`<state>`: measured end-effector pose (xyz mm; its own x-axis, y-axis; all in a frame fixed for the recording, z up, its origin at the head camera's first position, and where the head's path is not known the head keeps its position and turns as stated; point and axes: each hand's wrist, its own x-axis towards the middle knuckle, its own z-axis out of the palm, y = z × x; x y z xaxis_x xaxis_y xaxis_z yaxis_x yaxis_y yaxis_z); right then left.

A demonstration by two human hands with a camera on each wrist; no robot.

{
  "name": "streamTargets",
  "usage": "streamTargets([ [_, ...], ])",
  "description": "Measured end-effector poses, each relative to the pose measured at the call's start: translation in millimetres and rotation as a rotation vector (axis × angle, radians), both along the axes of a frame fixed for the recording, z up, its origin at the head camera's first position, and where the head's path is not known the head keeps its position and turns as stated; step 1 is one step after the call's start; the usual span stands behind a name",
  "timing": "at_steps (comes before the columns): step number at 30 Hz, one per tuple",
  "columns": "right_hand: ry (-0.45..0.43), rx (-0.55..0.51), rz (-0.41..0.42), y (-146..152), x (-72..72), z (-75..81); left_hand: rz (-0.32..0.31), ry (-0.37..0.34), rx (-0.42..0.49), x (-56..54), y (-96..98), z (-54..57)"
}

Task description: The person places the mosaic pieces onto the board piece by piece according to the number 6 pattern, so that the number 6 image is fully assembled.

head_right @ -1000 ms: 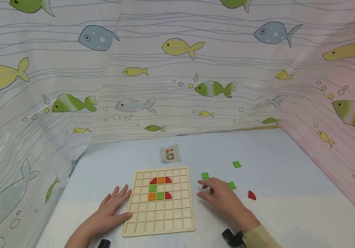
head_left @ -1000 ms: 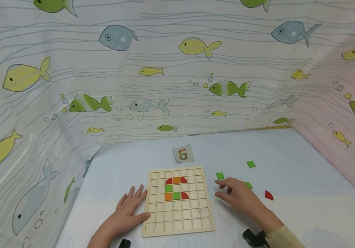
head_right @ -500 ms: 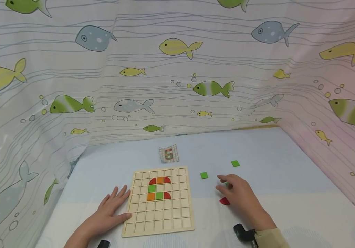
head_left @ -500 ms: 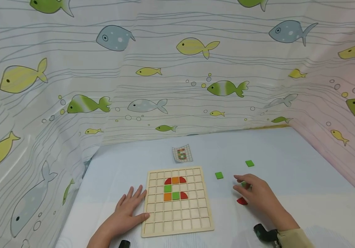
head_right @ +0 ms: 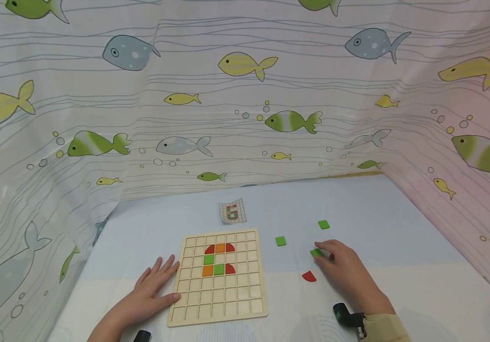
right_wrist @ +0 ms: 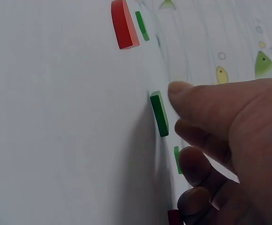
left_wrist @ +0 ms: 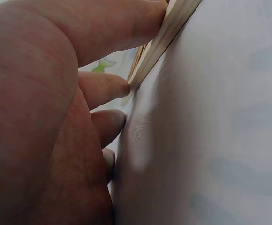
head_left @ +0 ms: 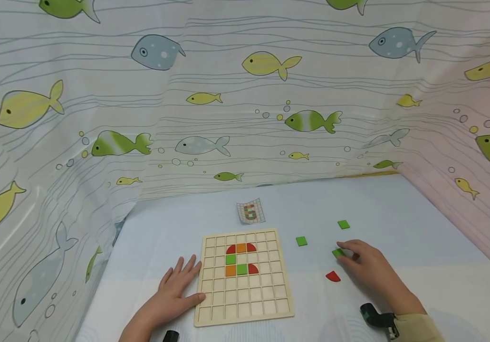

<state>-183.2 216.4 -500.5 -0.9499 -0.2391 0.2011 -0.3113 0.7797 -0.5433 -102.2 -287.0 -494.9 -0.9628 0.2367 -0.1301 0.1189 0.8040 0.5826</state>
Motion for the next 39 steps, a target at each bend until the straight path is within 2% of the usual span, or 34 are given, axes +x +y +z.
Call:
streamTargets([
  [6,-0.011,0.038,0.028,0.8,-0.6,-2.9,0.004,-0.004,0.005,-0.4,-0.2,-1.4],
  [17,-0.012,0.1,0.033,1.3,4.2,-8.8,-0.003,0.006,-0.023,-5.5,0.7,0.7],
  [26,0.033,0.156,0.098,-2.4,-1.9,-6.8,0.013,0.003,-0.016,-0.9,-1.5,-0.5],
  [32,0.056,0.134,0.128,-4.1,-0.5,-5.7,0.017,0.009,-0.024,-0.9,-1.5,0.4],
  [39,0.034,0.104,0.121,-8.2,0.1,0.2,0.012,0.004,-0.009,-0.7,-1.2,0.7],
])
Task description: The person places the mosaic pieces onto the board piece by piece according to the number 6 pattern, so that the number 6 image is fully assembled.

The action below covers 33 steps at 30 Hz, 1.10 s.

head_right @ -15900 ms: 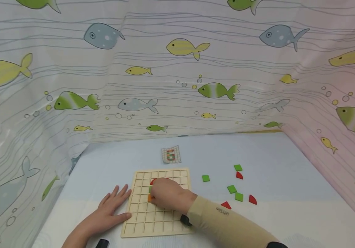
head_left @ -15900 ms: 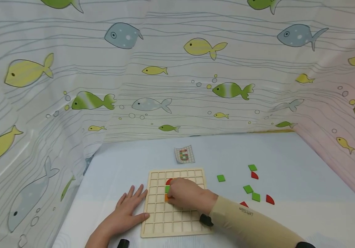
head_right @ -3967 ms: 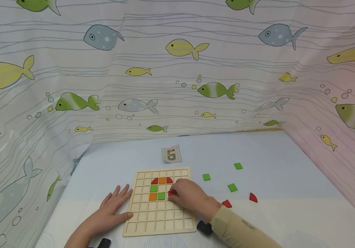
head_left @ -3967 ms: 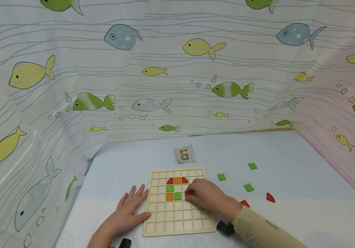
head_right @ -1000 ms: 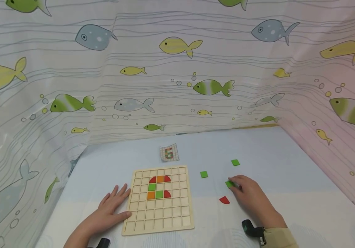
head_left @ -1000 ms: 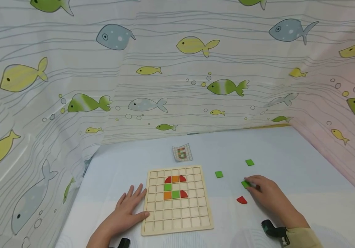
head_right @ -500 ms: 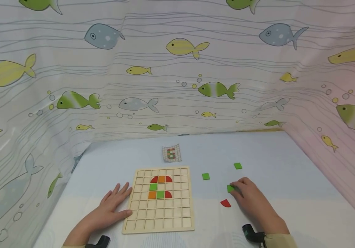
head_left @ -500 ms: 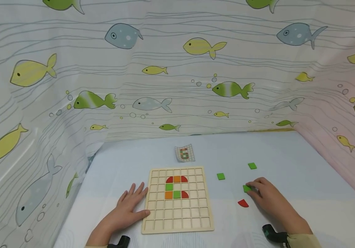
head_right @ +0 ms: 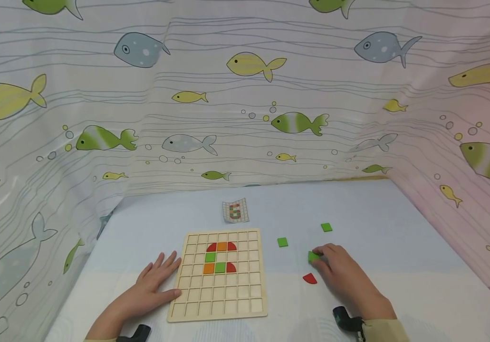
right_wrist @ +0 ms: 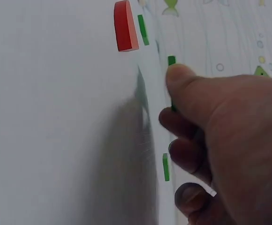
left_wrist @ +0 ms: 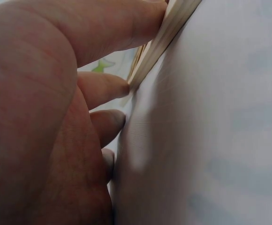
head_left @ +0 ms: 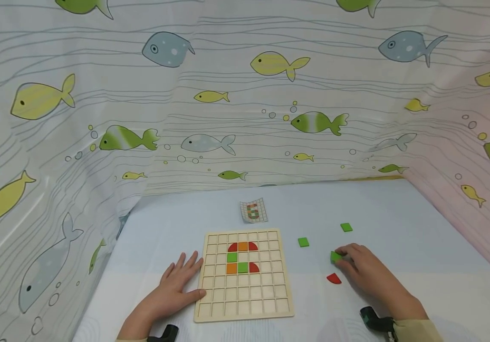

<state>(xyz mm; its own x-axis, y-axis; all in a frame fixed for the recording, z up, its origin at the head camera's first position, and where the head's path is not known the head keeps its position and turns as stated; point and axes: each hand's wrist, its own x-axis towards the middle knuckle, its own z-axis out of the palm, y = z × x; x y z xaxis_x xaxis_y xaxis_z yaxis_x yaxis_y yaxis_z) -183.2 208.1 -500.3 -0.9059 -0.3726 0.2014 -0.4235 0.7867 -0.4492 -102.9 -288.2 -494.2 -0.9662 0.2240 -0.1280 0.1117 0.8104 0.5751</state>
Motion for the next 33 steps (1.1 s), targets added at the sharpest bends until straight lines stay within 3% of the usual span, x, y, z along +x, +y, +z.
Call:
streamTargets([
  [7,-0.041,-0.026,0.01,-19.5,4.1,5.9,-0.003,0.003,0.002,-1.5,-0.4,-2.0],
  [18,-0.068,-0.039,0.079,-79.1,18.0,10.5,0.006,-0.001,-0.009,-4.8,0.9,-3.2],
  [33,-0.093,0.008,0.285,-137.5,31.4,14.9,-0.003,-0.001,-0.003,-0.6,-1.7,-1.2],
])
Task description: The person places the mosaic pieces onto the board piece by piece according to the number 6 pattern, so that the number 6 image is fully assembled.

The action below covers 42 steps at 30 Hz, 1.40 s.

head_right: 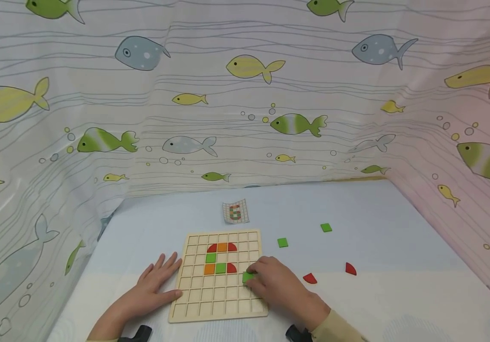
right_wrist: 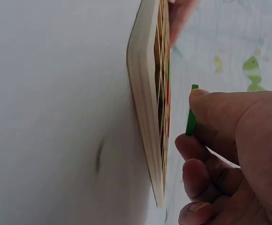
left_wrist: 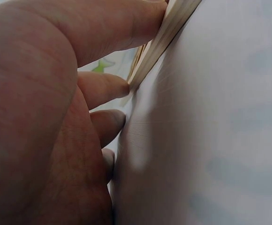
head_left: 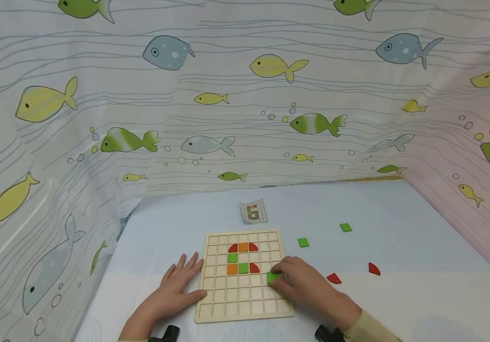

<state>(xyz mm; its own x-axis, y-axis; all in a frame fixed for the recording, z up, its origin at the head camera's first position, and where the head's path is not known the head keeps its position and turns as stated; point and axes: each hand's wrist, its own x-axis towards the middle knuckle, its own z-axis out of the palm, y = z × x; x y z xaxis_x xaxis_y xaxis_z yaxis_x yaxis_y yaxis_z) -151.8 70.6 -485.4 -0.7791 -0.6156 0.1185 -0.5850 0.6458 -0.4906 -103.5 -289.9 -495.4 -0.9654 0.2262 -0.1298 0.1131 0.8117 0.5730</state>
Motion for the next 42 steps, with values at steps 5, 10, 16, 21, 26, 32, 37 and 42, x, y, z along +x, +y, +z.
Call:
streamTargets([
  [5,0.015,0.02,0.048,-18.9,1.4,0.9,0.003,0.006,-0.001,0.7,-0.2,0.3],
  [10,0.04,0.042,0.06,-29.6,0.3,-2.2,0.005,0.002,0.003,0.2,0.4,0.4],
  [16,0.041,0.066,0.052,-36.3,-1.4,-3.7,-0.001,0.005,0.004,0.2,0.5,-1.2],
  [21,0.044,0.066,0.045,-39.5,-2.1,-3.7,0.0,0.006,0.008,0.2,0.8,-0.4],
  [26,0.041,0.041,0.041,-41.4,-2.5,-3.2,0.005,0.003,0.008,0.5,1.4,0.8],
  [32,0.052,0.007,0.056,-42.6,-3.0,-5.0,0.009,0.0,-0.009,0.2,1.9,1.2],
  [37,0.069,0.036,0.085,-41.9,-1.6,-3.6,0.005,0.007,-0.014,0.4,1.7,1.2],
  [42,0.017,0.083,0.095,-38.1,1.0,1.4,0.009,0.011,-0.017,-0.4,2.2,-0.2],
])
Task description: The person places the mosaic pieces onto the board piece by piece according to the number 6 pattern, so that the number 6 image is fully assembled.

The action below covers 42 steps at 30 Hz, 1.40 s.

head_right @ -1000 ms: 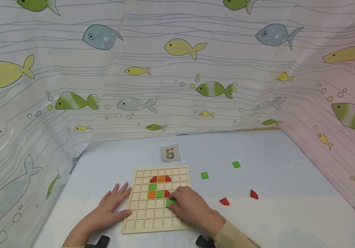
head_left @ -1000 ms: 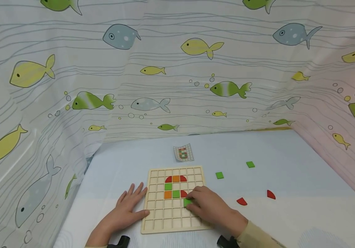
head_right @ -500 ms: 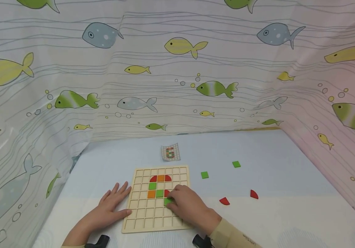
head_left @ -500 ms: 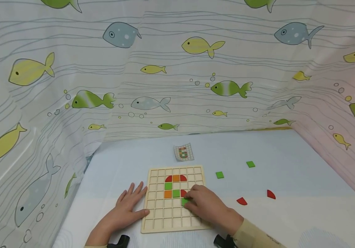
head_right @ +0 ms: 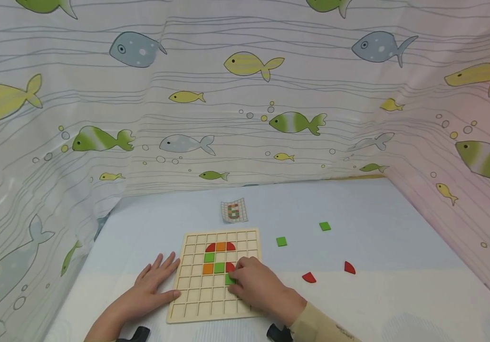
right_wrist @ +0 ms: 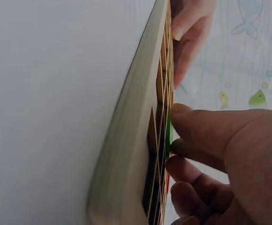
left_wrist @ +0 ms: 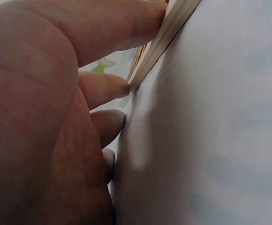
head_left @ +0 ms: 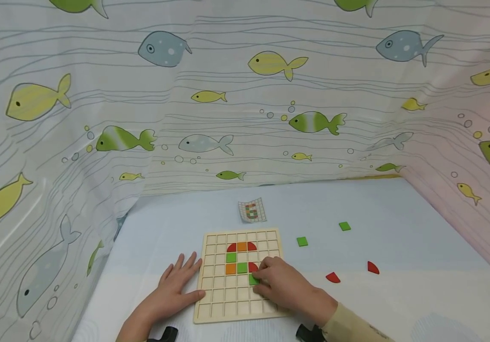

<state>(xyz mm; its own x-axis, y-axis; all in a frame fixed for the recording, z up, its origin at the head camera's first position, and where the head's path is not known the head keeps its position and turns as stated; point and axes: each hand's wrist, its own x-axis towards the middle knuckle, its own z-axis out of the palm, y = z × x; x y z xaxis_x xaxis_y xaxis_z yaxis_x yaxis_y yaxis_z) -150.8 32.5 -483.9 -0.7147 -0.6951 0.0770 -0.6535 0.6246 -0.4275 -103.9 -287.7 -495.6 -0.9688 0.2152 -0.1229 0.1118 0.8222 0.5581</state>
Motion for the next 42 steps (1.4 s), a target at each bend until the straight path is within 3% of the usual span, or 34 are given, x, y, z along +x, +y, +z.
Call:
streamTargets([
  [8,-0.092,-0.049,-0.023,16.7,3.0,3.9,-0.008,-0.005,0.007,0.7,0.5,-3.1],
  [18,-0.048,-0.119,-0.076,48.5,4.0,-1.2,-0.002,-0.002,0.011,1.2,0.0,-4.5],
  [27,-0.02,-0.127,-0.186,76.0,3.5,-5.2,-0.015,0.006,0.025,2.5,-0.8,-3.3],
  [31,-0.041,-0.127,-0.273,91.3,1.9,-5.5,-0.016,0.007,0.015,1.9,-0.9,-2.2],
  [35,-0.054,-0.141,-0.352,110.0,-2.6,-4.9,-0.014,0.005,0.01,1.7,-0.9,-1.1],
  [42,-0.025,-0.131,-0.416,141.5,-12.5,-3.2,-0.018,0.021,0.003,2.1,-0.8,-1.9],
])
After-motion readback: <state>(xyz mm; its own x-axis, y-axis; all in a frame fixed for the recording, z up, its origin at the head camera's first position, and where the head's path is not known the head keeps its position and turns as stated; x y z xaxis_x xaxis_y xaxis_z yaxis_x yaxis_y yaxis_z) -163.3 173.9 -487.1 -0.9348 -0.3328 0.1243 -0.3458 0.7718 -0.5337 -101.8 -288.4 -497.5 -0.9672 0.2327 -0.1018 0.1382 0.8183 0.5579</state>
